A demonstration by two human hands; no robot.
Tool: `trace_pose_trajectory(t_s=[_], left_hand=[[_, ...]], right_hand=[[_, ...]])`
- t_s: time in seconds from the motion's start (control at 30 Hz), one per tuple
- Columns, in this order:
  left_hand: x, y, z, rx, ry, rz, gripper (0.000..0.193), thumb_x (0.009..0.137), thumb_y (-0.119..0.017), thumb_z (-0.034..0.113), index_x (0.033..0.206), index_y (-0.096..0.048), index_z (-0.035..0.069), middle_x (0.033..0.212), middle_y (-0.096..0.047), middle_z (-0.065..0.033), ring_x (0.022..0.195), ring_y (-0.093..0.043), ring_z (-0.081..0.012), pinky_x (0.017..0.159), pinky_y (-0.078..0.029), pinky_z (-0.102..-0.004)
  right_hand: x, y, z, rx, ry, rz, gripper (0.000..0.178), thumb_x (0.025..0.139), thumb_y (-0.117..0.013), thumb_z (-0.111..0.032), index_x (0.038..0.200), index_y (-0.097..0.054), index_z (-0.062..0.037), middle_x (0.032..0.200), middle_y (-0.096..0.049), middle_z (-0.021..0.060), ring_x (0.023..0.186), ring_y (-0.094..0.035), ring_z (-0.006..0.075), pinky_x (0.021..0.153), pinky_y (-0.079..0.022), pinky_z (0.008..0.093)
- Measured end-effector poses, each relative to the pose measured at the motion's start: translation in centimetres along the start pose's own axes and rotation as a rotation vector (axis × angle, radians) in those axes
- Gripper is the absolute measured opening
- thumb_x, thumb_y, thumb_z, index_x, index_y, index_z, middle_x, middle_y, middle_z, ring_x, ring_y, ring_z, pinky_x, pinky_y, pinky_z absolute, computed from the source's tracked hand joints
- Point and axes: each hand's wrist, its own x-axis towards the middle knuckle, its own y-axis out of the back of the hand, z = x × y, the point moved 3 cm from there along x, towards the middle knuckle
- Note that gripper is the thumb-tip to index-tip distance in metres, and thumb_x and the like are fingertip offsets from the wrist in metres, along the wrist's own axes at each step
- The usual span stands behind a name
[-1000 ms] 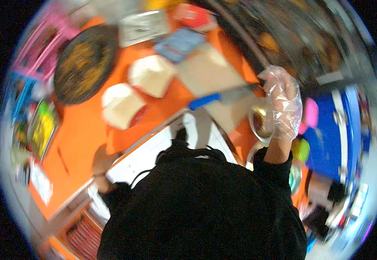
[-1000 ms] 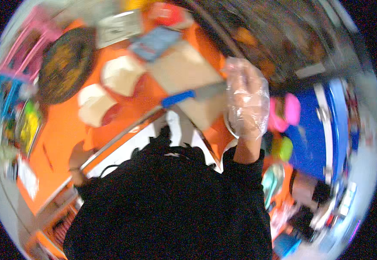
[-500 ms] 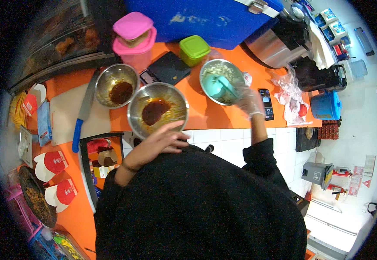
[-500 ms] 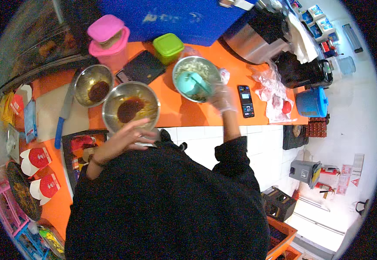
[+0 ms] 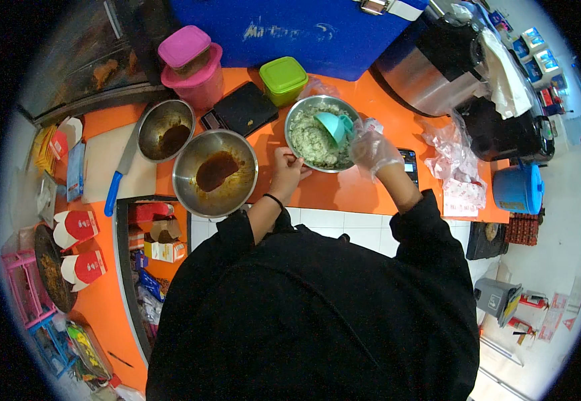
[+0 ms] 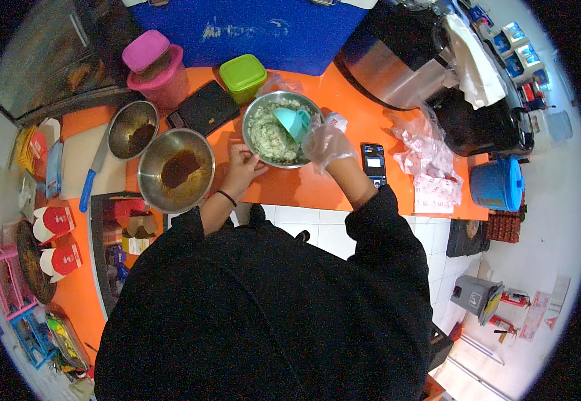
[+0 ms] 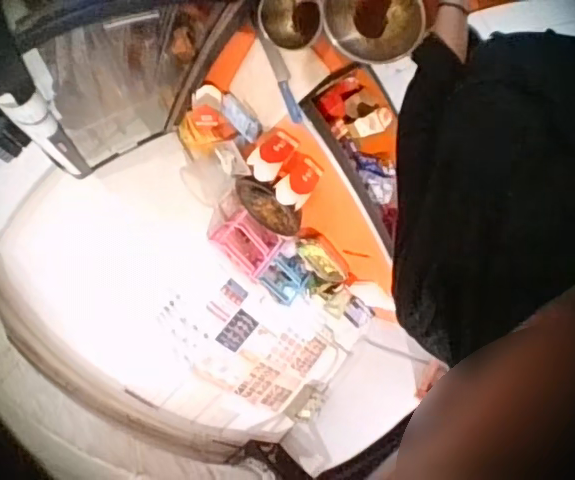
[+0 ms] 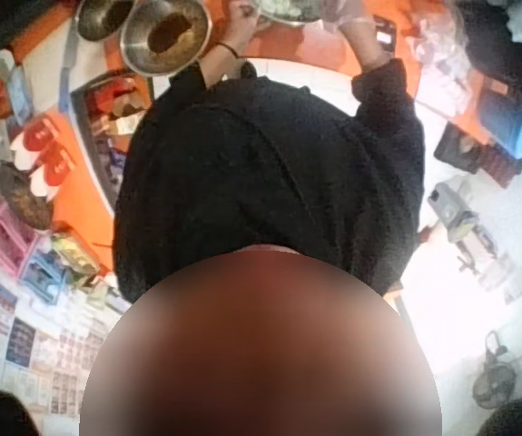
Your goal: The person scoops rice from a rice cooker into a bowl, mixes it with a spatula, then transfers the rice into a takeaway container. They add fried chicken pieces from a heated display case into the container and close it.
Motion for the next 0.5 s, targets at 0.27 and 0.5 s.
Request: trace_pose_trajectory(t_s=[0.27,0.5], left_hand=[[1.2,0.8,0.4,0.157,-0.211,-0.048,0.022,0.092,-0.048,-0.004,0.105,-0.032,0.004,0.1,-0.051,-0.0112,0.081,-0.064,-0.0193,0.071,-0.059,-0.0311],[0.1,1.3,0.8,0.129,-0.184,-0.015,0.022,0.092,-0.049,-0.002,0.103,-0.03,0.004,0.097,-0.051,-0.0122,0.076,-0.067,-0.0203,0.062,-0.059,-0.0291]], right_hand=[[-3.2,-1.4,-2.3,0.26,0.149,0.08,0.048,0.085,-0.052,-0.019,0.126,-0.048,0.0052,0.093,-0.066,0.0215,0.081,-0.066,0.0342,0.07,-0.054,0.0393],[-0.9,-2.6,2.4,1.32,-0.192,-0.564,0.035,0.09,-0.054,-0.023,0.116,-0.054,-0.0013,0.093,-0.064,0.0129,0.085,-0.061,0.0239,0.068,-0.052,0.0412]])
